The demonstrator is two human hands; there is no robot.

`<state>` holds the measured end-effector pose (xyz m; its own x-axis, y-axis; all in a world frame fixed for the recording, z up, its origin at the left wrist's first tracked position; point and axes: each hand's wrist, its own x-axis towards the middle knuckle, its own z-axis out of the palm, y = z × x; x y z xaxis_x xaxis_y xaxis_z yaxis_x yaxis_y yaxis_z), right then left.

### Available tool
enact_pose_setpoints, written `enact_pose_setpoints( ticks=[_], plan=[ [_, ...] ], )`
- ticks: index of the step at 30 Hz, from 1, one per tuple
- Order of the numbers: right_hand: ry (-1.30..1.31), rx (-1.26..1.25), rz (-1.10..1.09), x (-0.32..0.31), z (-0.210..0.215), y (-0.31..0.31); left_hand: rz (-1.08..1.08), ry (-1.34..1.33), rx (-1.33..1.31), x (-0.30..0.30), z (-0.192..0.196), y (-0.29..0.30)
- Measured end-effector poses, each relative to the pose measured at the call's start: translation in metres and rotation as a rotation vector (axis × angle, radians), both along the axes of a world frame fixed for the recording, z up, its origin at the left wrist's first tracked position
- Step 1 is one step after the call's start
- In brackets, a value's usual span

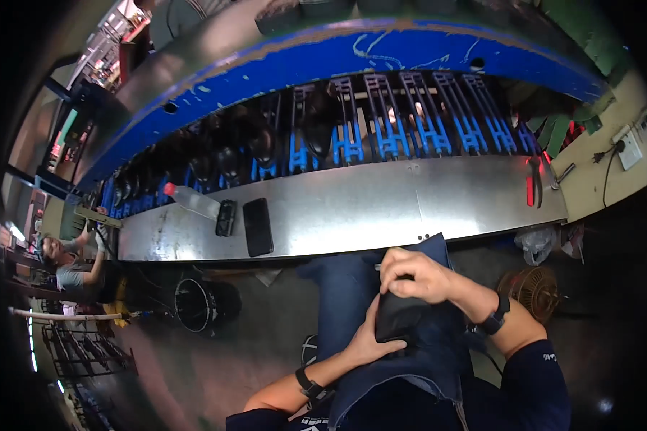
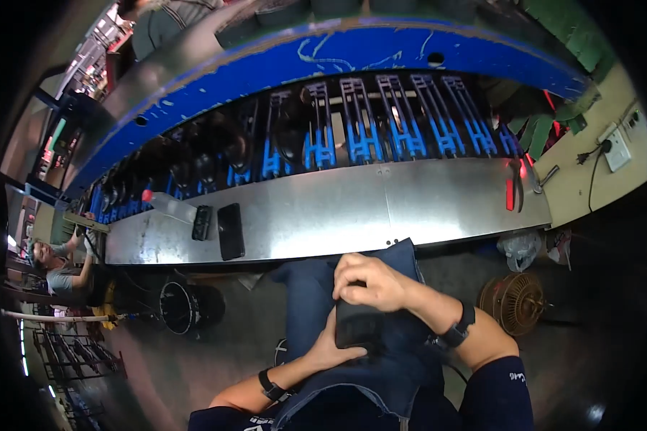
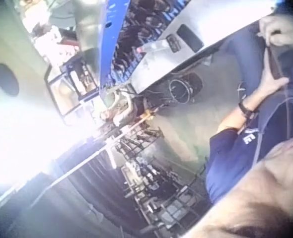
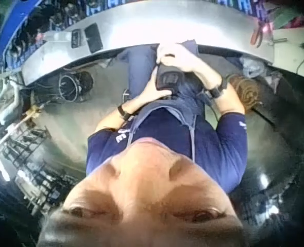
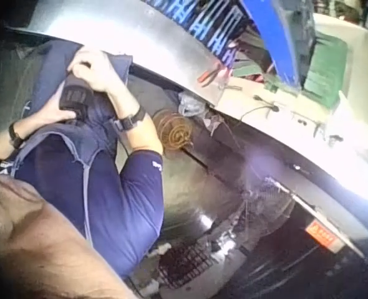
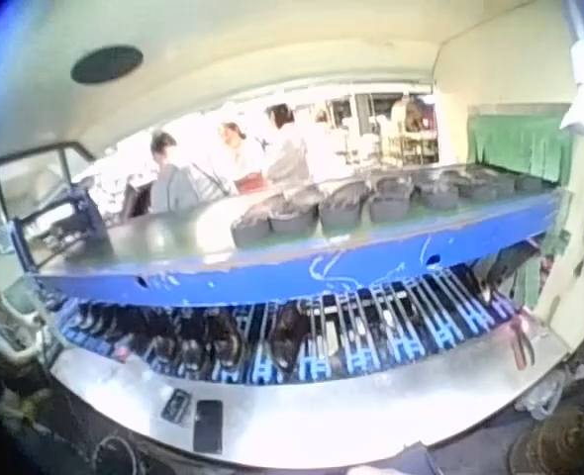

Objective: Inspecting and cleaning black leather shoes on an assembly line.

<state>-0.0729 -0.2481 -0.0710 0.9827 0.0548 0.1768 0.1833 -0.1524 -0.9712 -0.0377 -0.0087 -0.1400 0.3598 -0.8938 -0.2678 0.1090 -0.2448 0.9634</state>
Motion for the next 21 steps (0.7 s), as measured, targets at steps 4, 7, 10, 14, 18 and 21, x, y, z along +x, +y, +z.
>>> enact_pose_setpoints(
  ticks=[4, 7, 10, 14, 18, 21],
  plan=[
    [-0.113, 0.072, -0.358, -0.050, 0.029, 0.017, -0.090, -0.140, -0.065, 0.009, 0.011, -0.010],
    [-0.241, 0.726, -0.695, -0.066, -0.002, -0.001, -0.234, -0.645, -0.399, 0.038, 0.054, -0.034],
    [0.196, 1.083, -0.716, -0.058, -0.042, -0.015, -0.275, -0.654, -0.524, 0.067, 0.105, -0.034],
    [0.133, 0.814, -0.424, -0.012, -0.006, 0.039, 0.259, 0.592, -0.344, 0.065, 0.048, -0.022],
    [-0.006, 0.009, -0.600, -0.031, -0.023, 0.076, 0.369, 0.268, -0.347, 0.020, 0.038, -0.022],
    [0.152, 0.079, -0.709, -0.047, -0.005, 0.099, 0.419, 0.230, -0.234, 0.025, 0.041, -0.022]
  ],
)
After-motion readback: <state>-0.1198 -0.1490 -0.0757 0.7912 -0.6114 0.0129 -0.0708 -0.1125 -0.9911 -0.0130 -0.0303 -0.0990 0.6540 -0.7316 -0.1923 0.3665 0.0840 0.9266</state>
